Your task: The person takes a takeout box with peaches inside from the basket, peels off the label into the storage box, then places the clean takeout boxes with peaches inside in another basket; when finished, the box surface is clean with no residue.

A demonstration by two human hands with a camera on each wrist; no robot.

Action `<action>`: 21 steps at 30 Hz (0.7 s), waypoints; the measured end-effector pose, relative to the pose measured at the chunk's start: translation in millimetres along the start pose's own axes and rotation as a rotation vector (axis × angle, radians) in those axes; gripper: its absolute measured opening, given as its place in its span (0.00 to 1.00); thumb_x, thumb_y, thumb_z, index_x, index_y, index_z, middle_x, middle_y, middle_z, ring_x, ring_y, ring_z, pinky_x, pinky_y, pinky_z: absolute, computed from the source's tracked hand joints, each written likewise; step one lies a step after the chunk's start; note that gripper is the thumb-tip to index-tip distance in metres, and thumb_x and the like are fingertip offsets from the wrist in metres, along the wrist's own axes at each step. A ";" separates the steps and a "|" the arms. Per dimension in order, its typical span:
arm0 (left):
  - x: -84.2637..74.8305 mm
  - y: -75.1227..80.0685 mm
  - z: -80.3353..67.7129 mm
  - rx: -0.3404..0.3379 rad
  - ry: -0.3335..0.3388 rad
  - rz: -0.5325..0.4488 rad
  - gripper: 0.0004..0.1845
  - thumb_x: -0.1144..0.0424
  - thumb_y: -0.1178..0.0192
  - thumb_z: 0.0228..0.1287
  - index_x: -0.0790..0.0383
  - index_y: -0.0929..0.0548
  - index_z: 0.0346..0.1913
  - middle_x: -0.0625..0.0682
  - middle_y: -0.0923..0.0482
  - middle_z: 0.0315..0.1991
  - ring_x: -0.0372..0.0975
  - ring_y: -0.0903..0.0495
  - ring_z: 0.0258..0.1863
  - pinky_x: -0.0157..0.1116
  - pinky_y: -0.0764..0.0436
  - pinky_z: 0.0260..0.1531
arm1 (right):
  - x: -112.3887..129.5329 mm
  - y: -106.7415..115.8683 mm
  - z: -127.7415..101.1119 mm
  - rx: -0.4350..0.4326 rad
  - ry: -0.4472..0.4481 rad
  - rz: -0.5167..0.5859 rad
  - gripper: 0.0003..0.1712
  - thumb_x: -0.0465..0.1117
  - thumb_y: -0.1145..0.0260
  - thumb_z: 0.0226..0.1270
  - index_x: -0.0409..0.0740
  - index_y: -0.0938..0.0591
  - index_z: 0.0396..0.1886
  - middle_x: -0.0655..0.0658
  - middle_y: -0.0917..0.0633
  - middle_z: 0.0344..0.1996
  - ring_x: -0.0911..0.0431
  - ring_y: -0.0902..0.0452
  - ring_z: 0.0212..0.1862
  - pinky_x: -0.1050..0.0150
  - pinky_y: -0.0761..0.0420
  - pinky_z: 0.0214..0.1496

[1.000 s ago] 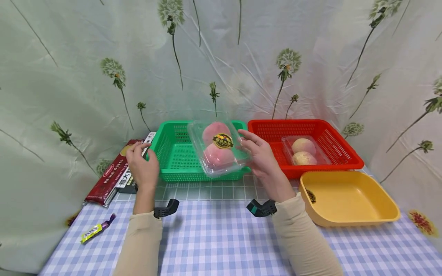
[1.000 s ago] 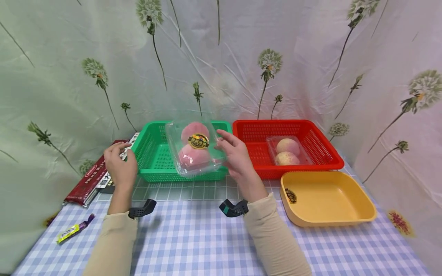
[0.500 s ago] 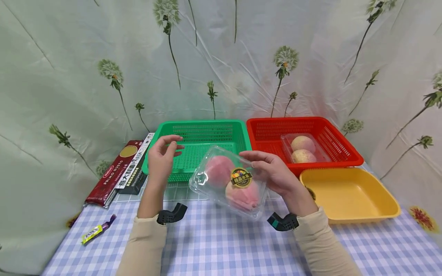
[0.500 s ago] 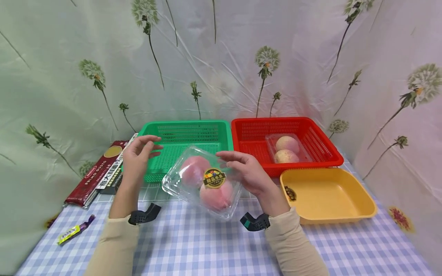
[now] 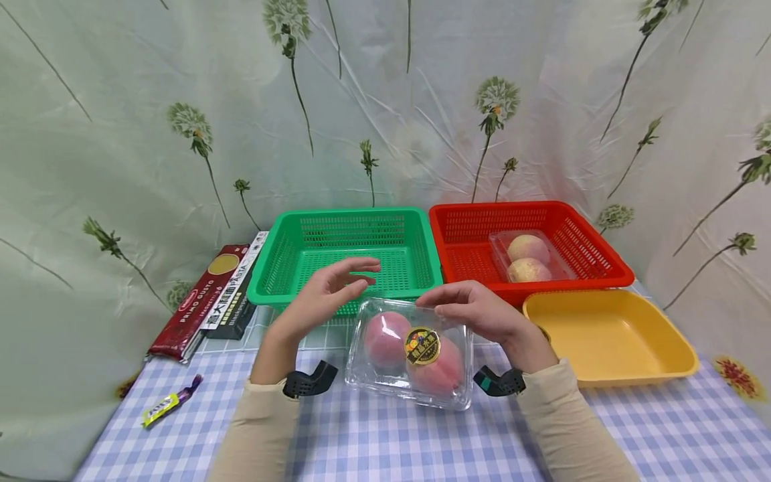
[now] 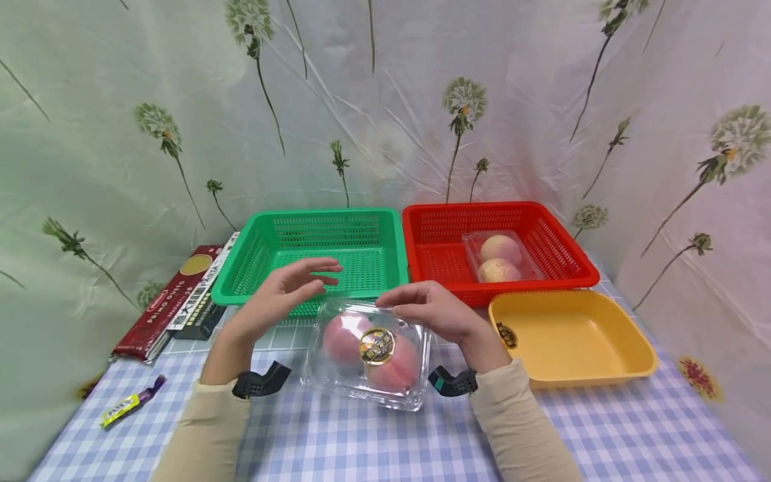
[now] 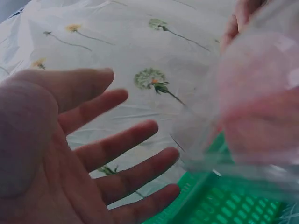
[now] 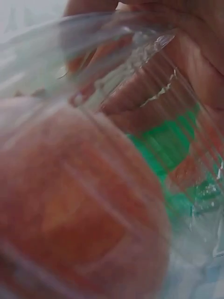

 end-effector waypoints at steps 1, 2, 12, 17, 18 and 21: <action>0.7 -2.6 0.5 0.022 0.001 0.000 0.21 0.65 0.45 0.75 0.54 0.26 0.68 0.52 0.25 0.67 0.50 0.23 0.65 0.49 0.23 0.63 | -2.6 0.6 0.1 0.016 0.005 -0.006 0.18 0.34 0.42 0.74 0.31 0.20 0.59 0.51 0.13 0.52 0.52 0.21 0.56 0.58 0.17 0.55; 1.4 -5.3 1.1 0.043 0.009 -0.004 0.21 0.65 0.45 0.75 0.54 0.26 0.68 0.51 0.24 0.66 0.49 0.22 0.64 0.47 0.22 0.63 | -5.4 1.1 0.3 0.032 0.007 -0.009 0.18 0.34 0.42 0.74 0.30 0.20 0.59 0.51 0.13 0.52 0.53 0.21 0.56 0.59 0.18 0.54; 11.0 -30.6 3.9 0.347 0.052 0.100 0.22 0.59 0.43 0.74 0.53 0.25 0.68 0.53 0.26 0.68 0.46 0.25 0.67 0.47 0.24 0.65 | -27.6 7.3 4.8 0.071 -0.011 -0.030 0.17 0.32 0.42 0.74 0.30 0.19 0.58 0.47 0.14 0.51 0.52 0.20 0.53 0.60 0.18 0.56; 19.8 -33.5 3.3 0.403 0.046 0.172 0.24 0.59 0.41 0.72 0.54 0.25 0.69 0.50 0.27 0.69 0.43 0.31 0.71 0.52 0.30 0.69 | -31.0 12.7 3.0 -0.002 -0.074 -0.094 0.17 0.36 0.39 0.73 0.36 0.17 0.58 0.43 0.14 0.53 0.51 0.21 0.55 0.61 0.17 0.56; 21.4 -34.0 3.3 0.410 0.046 0.171 0.24 0.60 0.40 0.72 0.54 0.25 0.69 0.49 0.27 0.70 0.43 0.31 0.71 0.52 0.31 0.70 | -31.0 13.2 2.5 -0.010 -0.084 -0.106 0.17 0.37 0.38 0.73 0.36 0.17 0.58 0.42 0.14 0.53 0.50 0.21 0.55 0.61 0.17 0.56; 26.2 -35.8 2.9 0.439 0.060 0.174 0.26 0.61 0.39 0.70 0.52 0.26 0.70 0.47 0.28 0.70 0.43 0.32 0.71 0.52 0.32 0.70 | -29.0 14.5 0.8 -0.019 -0.104 -0.150 0.18 0.39 0.38 0.73 0.38 0.16 0.58 0.39 0.15 0.55 0.50 0.21 0.56 0.62 0.17 0.56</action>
Point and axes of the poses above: each hand's wrist, its own z-axis towards the middle knuckle, its own y-axis out of the back of the hand, x = y × z, the point moved 4 cm from there along z, towards the middle knuckle
